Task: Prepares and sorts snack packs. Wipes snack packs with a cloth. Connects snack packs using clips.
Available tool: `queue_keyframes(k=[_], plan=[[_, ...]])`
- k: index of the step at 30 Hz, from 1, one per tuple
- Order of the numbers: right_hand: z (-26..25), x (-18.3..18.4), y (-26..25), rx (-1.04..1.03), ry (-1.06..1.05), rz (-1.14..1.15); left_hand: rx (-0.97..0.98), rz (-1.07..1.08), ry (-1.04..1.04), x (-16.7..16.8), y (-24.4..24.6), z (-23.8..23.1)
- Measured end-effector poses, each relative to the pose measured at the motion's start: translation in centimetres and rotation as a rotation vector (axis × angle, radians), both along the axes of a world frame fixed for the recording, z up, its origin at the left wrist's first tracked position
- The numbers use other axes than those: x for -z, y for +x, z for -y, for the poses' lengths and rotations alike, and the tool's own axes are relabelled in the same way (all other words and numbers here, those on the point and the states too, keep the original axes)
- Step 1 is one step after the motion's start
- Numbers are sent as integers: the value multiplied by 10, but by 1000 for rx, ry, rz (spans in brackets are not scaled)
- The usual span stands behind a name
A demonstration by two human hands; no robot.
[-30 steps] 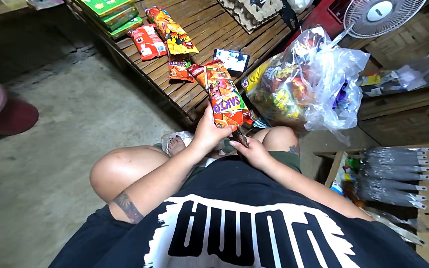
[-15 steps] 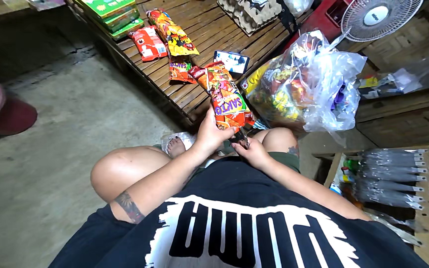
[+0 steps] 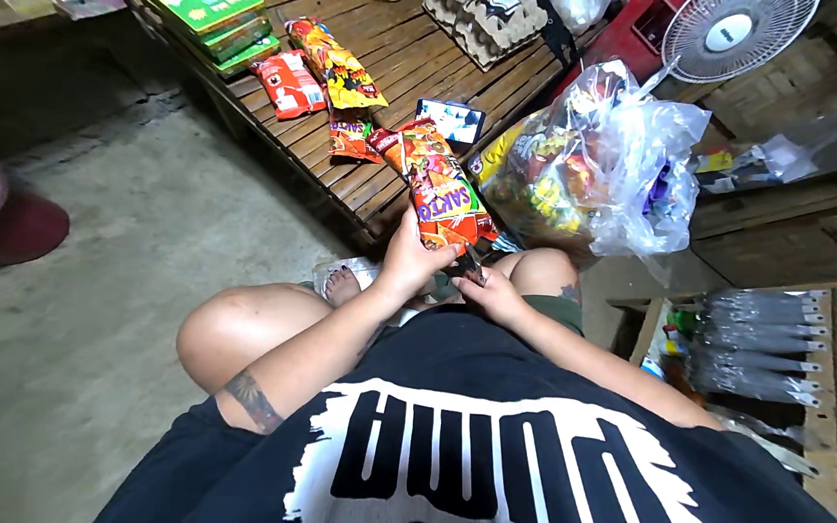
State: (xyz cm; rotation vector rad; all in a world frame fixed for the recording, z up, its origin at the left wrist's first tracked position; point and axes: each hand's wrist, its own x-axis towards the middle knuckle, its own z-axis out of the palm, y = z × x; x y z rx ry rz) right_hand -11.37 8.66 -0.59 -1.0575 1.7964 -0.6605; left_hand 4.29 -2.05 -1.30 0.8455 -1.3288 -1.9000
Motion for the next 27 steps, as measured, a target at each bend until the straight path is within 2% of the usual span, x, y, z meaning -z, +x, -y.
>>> queue_keyframes(k=[2,4,9,11,21,27], plan=[[-1,-4,1,4,13,90,2,2,-5,1,0,2],[-1,-9,1,-44,13,81,10,-13,-3,2,1,3],[0,-19,-4,-278,59,-343,33,-43,15,4,-1,3],[1,-29,-3,-317,146,-409,36,-37,16,4,-1,3],[1,-35,-4,-281,221,-306,58,-46,47,0,0,2],[3,-39,-5,-345,294,-318,86,-40,55,0,1,0]])
